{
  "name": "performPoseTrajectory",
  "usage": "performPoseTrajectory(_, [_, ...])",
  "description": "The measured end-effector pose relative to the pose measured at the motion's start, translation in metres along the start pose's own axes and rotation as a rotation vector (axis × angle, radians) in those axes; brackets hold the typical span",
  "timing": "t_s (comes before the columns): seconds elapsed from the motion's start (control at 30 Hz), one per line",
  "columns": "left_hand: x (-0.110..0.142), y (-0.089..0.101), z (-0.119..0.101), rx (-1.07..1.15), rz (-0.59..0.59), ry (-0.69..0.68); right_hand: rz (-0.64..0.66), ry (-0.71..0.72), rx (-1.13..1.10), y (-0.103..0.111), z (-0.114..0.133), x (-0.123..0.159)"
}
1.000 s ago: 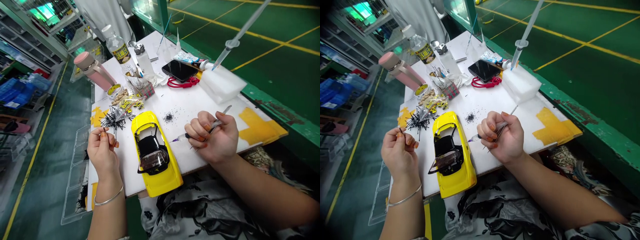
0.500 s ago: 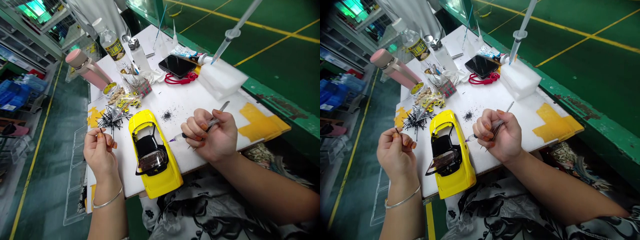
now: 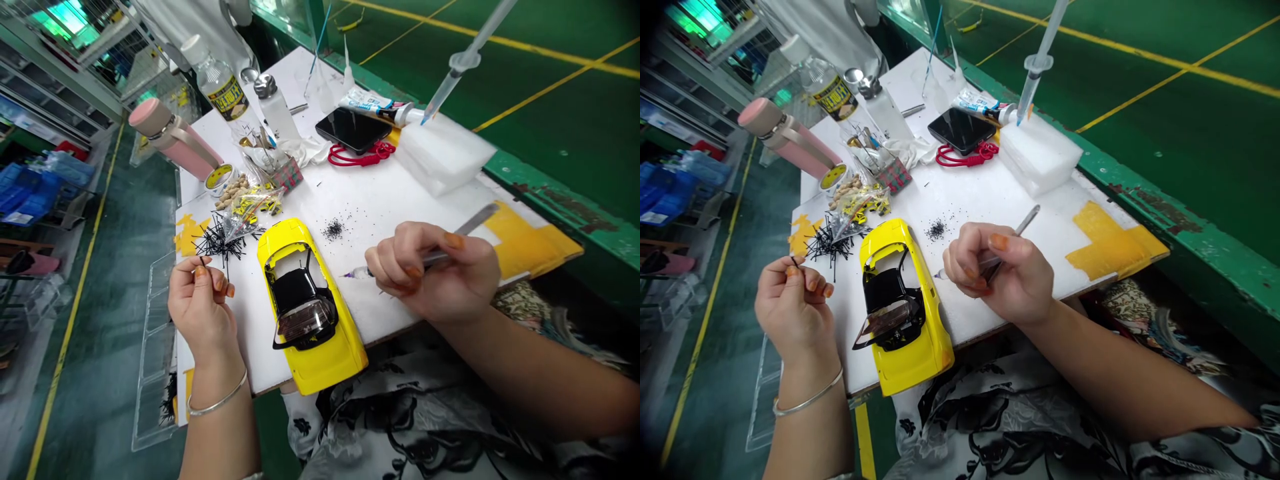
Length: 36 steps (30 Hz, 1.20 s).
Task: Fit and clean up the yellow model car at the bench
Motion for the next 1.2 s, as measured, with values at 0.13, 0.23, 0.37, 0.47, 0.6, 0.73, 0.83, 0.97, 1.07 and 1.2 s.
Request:
performPoseTrajectory(0.13, [0.001,-0.001,0.0,-0.004,0.005,0.002,-0.113,0.118,0.328,0.004,0.03,-0.003])
performPoseTrajectory(0.23, [0.002,-0.002,-0.002,-0.007,0.007,0.003,-0.398,0.121,0.402,0.008,0.051,-0.004])
performPoseTrajectory(0.37, [0.002,-0.002,-0.003,-0.024,0.004,0.006,-0.491,-0.077,0.123,0.006,0.042,-0.004])
performPoseTrajectory(0.47, [0.002,-0.003,-0.003,-0.045,-0.002,0.007,-0.437,-0.235,-0.099,0.005,0.019,0.0])
performPoseTrajectory(0.6, [0.002,-0.005,-0.003,-0.086,-0.008,0.009,-0.429,-0.301,-0.246,0.005,-0.002,0.006])
performPoseTrajectory(0.73, [0.003,-0.008,-0.002,-0.133,-0.003,0.016,-0.427,-0.317,-0.34,0.006,-0.009,0.009])
performPoseTrajectory(0.83, [0.002,-0.01,-0.001,-0.166,-0.011,0.026,-0.438,-0.332,-0.378,0.007,-0.012,0.01])
performPoseTrajectory(0.97, [0.002,-0.011,0.001,-0.208,-0.016,0.052,-0.403,-0.33,-0.417,0.008,-0.018,0.011])
performPoseTrajectory(1.07, [0.001,-0.012,0.003,-0.227,-0.021,0.073,-0.38,-0.291,-0.421,0.009,-0.019,0.012])
performPoseTrajectory(1.2, [-0.001,-0.014,0.004,-0.251,-0.024,0.09,-0.381,-0.273,-0.436,0.012,-0.021,0.015])
Point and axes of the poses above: each hand's wrist, its own x-axis away from the middle knuckle, its own y-axis out of the back of the hand, z = x × y, the point moved 3 cm from there along -x, towards the middle knuckle, and after that the axes turned 2 degrees about x, right-handed, at the moved point
